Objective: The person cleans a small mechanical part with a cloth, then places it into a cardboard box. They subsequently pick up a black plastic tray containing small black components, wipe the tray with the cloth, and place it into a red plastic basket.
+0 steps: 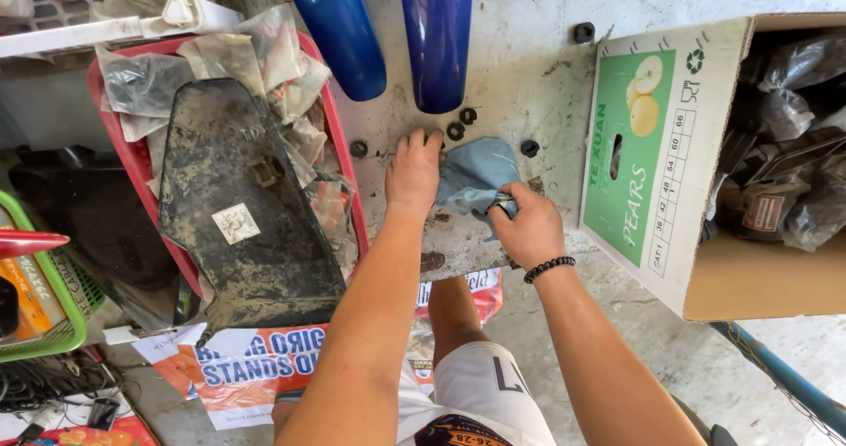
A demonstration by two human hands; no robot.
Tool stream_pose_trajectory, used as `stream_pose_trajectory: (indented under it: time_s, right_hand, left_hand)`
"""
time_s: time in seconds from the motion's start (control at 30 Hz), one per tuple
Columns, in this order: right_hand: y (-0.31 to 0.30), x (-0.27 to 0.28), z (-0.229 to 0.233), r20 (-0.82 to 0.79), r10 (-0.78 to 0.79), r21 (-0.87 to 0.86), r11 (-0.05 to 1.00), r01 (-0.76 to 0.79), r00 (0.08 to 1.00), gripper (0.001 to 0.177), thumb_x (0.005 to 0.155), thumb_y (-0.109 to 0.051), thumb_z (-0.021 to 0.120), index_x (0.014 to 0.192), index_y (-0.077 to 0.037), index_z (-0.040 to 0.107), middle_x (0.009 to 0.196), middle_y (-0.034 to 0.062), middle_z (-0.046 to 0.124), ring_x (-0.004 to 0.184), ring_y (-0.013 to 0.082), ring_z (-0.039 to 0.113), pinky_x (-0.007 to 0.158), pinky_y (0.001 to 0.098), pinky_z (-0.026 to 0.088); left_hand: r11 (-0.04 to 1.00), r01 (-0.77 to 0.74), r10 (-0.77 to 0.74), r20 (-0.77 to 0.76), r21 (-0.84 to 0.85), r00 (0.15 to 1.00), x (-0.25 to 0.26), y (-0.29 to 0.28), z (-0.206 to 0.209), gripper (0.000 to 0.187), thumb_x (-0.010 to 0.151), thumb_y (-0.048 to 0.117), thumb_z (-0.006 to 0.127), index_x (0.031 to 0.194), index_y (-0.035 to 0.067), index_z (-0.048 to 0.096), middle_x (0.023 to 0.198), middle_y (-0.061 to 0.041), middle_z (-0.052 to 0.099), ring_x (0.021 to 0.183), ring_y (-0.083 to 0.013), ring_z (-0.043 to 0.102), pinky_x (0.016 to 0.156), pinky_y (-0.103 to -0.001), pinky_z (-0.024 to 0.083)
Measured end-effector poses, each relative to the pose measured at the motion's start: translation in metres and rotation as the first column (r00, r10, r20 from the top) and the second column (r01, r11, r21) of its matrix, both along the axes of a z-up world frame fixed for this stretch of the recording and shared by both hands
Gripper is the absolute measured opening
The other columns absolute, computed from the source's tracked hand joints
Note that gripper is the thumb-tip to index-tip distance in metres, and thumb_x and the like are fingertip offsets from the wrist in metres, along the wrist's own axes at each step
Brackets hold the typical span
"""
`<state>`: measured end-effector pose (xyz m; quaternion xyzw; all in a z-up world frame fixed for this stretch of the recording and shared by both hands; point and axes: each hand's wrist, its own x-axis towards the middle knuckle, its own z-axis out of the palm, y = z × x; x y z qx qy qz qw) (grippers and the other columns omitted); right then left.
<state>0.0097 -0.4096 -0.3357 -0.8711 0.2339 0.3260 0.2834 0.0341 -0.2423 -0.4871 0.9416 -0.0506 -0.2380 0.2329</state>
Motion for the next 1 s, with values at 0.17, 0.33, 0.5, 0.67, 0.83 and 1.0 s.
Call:
stream_pose_trajectory:
  time_s: [0.17,0.33,0.5,0.67,0.83,1.0]
  right_hand:
    - [0.007,-0.004,-0.002,0.005,-0.020,-0.009,1.000,0.020,1.000,0.017,0.088,-0.016,0.067,0.103,-0.011,0.073,0.077,0.0186,0.073,0.075,0.0359,0.071,0.059,0.0456,0.057]
    - [0.023,0.006,0.007,0.040,-0.021,-0.008,1.000,0.021,0.999,0.016,0.089,-0.015,0.066,0.103,-0.012,0.074,0.080,0.0166,0.074,0.076,0.0342,0.072,0.063,0.0435,0.059]
    - [0.040,0.014,0.018,0.115,-0.030,-0.004,1.000,0.030,0.993,0.016,0.090,-0.016,0.067,0.104,-0.015,0.075,0.088,0.0181,0.074,0.084,0.0382,0.072,0.068,0.0486,0.060]
    - [0.056,0.018,0.044,0.346,0.020,0.027,0.999,-0.032,0.938,0.016,0.087,-0.013,0.070,0.102,-0.016,0.075,0.094,0.0130,0.071,0.090,0.0394,0.069,0.071,0.0486,0.058]
    - [0.079,0.019,0.093,0.500,0.063,0.025,0.996,-0.087,0.864,0.016,0.085,-0.012,0.072,0.099,-0.018,0.074,0.091,0.0082,0.067,0.089,0.0374,0.067,0.069,0.0460,0.057]
    - [0.111,0.024,0.169,0.625,0.085,0.092,0.979,-0.181,0.776,0.019,0.083,0.001,0.069,0.101,-0.006,0.071,0.097,0.0145,0.060,0.091,0.0462,0.065,0.071,0.0494,0.056]
  left_hand:
    - [0.989,-0.125,0.127,0.010,-0.083,0.992,-0.002,0.010,0.003,0.033,0.090,0.026,0.072,0.119,0.016,0.059,0.102,-0.006,0.055,0.097,-0.0317,0.065,0.072,-0.048,0.064]
    - [0.962,-0.197,0.208,0.042,-0.190,0.977,0.000,0.018,0.022,0.031,0.086,0.021,0.073,0.116,0.016,0.064,0.097,-0.008,0.059,0.090,-0.0368,0.069,0.073,-0.050,0.062]
    - [0.921,-0.217,0.265,0.112,-0.322,0.958,0.010,0.029,0.078,0.034,0.083,0.021,0.075,0.115,0.017,0.063,0.093,-0.007,0.058,0.088,-0.0358,0.070,0.071,-0.047,0.062]
    - [0.890,-0.181,0.259,0.136,-0.419,0.956,0.010,0.052,0.149,0.032,0.087,0.015,0.072,0.118,0.015,0.062,0.094,-0.005,0.057,0.089,-0.0319,0.070,0.073,-0.040,0.062]
    - [0.874,-0.141,0.254,0.191,-0.465,0.948,0.011,0.076,0.222,0.031,0.088,0.015,0.074,0.117,0.014,0.063,0.092,-0.006,0.057,0.089,-0.0331,0.070,0.071,-0.041,0.061]
    - [0.854,-0.131,0.274,0.222,-0.504,0.936,0.007,0.098,0.284,0.030,0.090,0.013,0.074,0.117,0.014,0.063,0.096,-0.007,0.060,0.090,-0.0343,0.071,0.070,-0.041,0.063]
